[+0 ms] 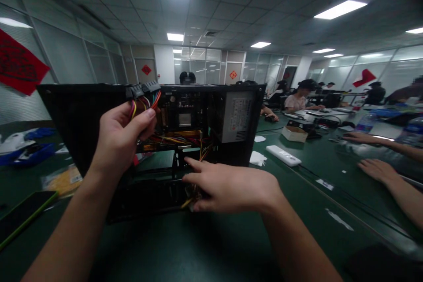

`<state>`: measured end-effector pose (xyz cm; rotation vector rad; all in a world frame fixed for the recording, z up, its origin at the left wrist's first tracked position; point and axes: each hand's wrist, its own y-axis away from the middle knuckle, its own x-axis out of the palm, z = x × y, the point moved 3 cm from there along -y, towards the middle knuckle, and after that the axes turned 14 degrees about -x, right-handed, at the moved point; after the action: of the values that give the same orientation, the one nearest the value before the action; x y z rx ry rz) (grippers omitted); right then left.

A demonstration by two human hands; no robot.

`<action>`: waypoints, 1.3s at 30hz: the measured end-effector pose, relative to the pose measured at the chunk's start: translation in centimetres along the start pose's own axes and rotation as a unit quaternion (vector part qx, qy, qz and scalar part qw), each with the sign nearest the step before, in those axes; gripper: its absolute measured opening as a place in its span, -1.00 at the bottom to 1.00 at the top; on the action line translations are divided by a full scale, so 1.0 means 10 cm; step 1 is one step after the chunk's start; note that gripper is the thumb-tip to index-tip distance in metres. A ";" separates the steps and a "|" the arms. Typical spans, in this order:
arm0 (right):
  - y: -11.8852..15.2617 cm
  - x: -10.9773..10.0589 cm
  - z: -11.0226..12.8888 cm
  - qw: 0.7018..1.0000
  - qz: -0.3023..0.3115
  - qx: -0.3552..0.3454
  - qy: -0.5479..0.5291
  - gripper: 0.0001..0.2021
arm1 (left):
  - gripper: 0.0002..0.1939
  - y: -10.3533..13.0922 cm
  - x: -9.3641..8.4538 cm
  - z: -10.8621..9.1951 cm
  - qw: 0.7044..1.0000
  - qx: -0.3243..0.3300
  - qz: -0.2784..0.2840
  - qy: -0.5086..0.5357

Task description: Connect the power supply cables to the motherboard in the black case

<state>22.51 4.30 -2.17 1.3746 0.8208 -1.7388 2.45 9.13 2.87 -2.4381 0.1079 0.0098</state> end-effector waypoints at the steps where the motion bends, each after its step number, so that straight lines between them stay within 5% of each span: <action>1: -0.02 0.02 0.03 1.000 0.002 -0.001 0.011 -0.51 | -0.82 0.00 0.00 0.00 1.000 0.004 0.003 -0.003; 11: -0.15 0.00 -0.07 0.991 0.015 0.104 0.080 -0.64 | -0.81 0.01 -0.01 0.04 0.999 0.000 0.020 -0.050; 15: -0.22 -0.13 -0.09 0.985 -0.100 0.082 0.111 -0.61 | -0.77 0.03 -0.01 0.00 0.997 -0.008 0.016 -0.078; 18: -0.36 -0.15 -0.10 0.955 -0.194 0.161 0.153 -0.50 | -0.79 0.04 0.00 -0.04 0.995 -0.030 0.003 -0.100; 23: -0.54 0.12 -0.33 0.933 -0.093 0.320 0.134 -0.76 | -0.77 0.07 0.07 -0.07 0.989 -0.059 0.023 -0.133; 26: -0.51 0.20 -0.50 0.923 -0.046 0.358 0.132 -0.67 | -0.74 0.08 0.14 -0.03 0.979 -0.100 0.070 -0.166; 31: -0.35 0.08 -0.38 0.954 0.015 0.264 0.142 -0.66 | -0.66 0.09 0.23 0.12 0.954 -0.168 0.149 -0.198; 33: -0.26 -0.03 -0.21 0.971 -0.011 0.193 0.139 -0.71 | -0.64 0.08 0.25 0.18 0.950 -0.172 0.165 -0.200; 36: -0.11 -0.23 0.00 0.978 -0.144 0.130 0.084 -0.70 | -0.62 0.06 0.24 0.24 0.946 -0.190 0.181 -0.190; 39: -0.04 -0.36 0.02 0.948 -0.307 0.069 -0.044 -0.67 | -0.61 0.06 0.23 0.27 0.947 -0.200 0.182 -0.176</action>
<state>22.53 5.00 1.38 1.1880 1.1814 -2.3501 4.71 10.25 0.37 -2.7338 0.4286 0.6904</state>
